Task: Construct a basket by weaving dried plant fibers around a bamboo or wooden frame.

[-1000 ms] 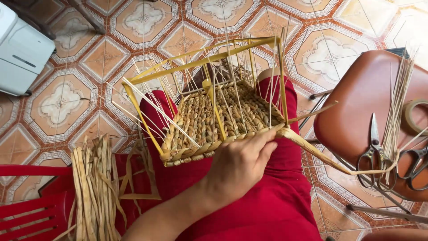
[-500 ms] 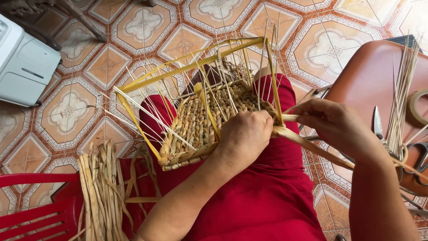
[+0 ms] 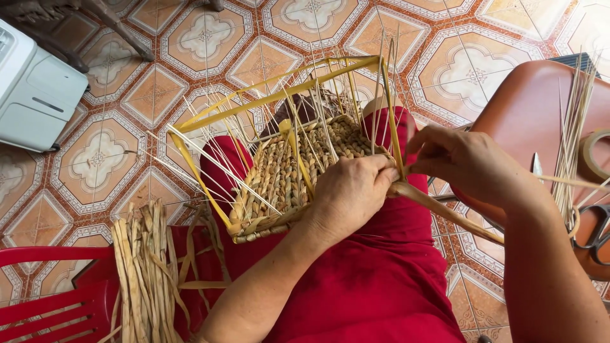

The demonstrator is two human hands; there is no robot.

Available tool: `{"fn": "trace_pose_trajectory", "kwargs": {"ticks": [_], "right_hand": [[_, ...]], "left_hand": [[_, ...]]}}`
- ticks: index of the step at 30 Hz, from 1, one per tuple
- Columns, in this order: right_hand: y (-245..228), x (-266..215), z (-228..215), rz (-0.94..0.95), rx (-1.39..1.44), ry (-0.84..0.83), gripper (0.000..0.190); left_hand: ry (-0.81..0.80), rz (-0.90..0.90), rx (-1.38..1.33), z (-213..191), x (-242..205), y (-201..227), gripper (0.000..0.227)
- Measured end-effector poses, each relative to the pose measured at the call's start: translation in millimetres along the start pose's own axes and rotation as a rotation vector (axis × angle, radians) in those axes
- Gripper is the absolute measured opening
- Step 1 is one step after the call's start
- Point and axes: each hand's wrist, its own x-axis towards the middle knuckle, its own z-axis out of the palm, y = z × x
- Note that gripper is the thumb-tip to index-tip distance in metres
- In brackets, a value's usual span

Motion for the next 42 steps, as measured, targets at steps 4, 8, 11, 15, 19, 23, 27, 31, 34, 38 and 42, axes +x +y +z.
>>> {"fn": "trace_pose_trajectory", "kwargs": {"ticks": [4, 8, 11, 15, 19, 23, 27, 31, 34, 38, 42], "right_hand": [[4, -11, 4, 0.048, -0.148, 0.036, 0.033], [43, -24, 12, -0.27, -0.495, 0.299, 0.025], [46, -39, 1, -0.24, -0.627, 0.29, 0.022], [2, -50, -4, 0.057, -0.454, -0.134, 0.034], [17, -56, -9, -0.103, 0.073, -0.091, 0.029], [17, -35, 2, 0.031, 0.093, 0.031, 0.03], [-2, -32, 7, 0.133, -0.046, -0.138, 0.031], [12, -27, 11, -0.197, -0.156, 0.133, 0.02], [11, -14, 18, -0.273, -0.348, 0.182, 0.016], [0, -9, 24, -0.426, -0.505, 0.346, 0.02], [-11, -19, 30, -0.347, -0.666, 0.466, 0.017]], "left_hand": [[0.054, 0.064, -0.024, 5, -5, 3, 0.019], [0.136, 0.06, -0.024, 18, -13, -2, 0.014], [0.312, 0.251, -0.103, 16, -20, 6, 0.014], [0.363, 0.453, 0.029, 26, -20, 7, 0.041], [0.315, 0.384, -0.059, 28, -19, -6, 0.019], [0.208, 0.331, -0.292, 9, -21, -11, 0.02], [0.214, 0.37, -0.258, 10, -21, -14, 0.025], [0.191, 0.317, -0.289, 8, -24, -13, 0.03], [0.193, 0.364, -0.252, 10, -24, -16, 0.028], [0.024, 0.293, -0.197, 5, -20, -17, 0.019], [-0.029, 0.236, -0.36, -1, -9, -15, 0.026]]}}
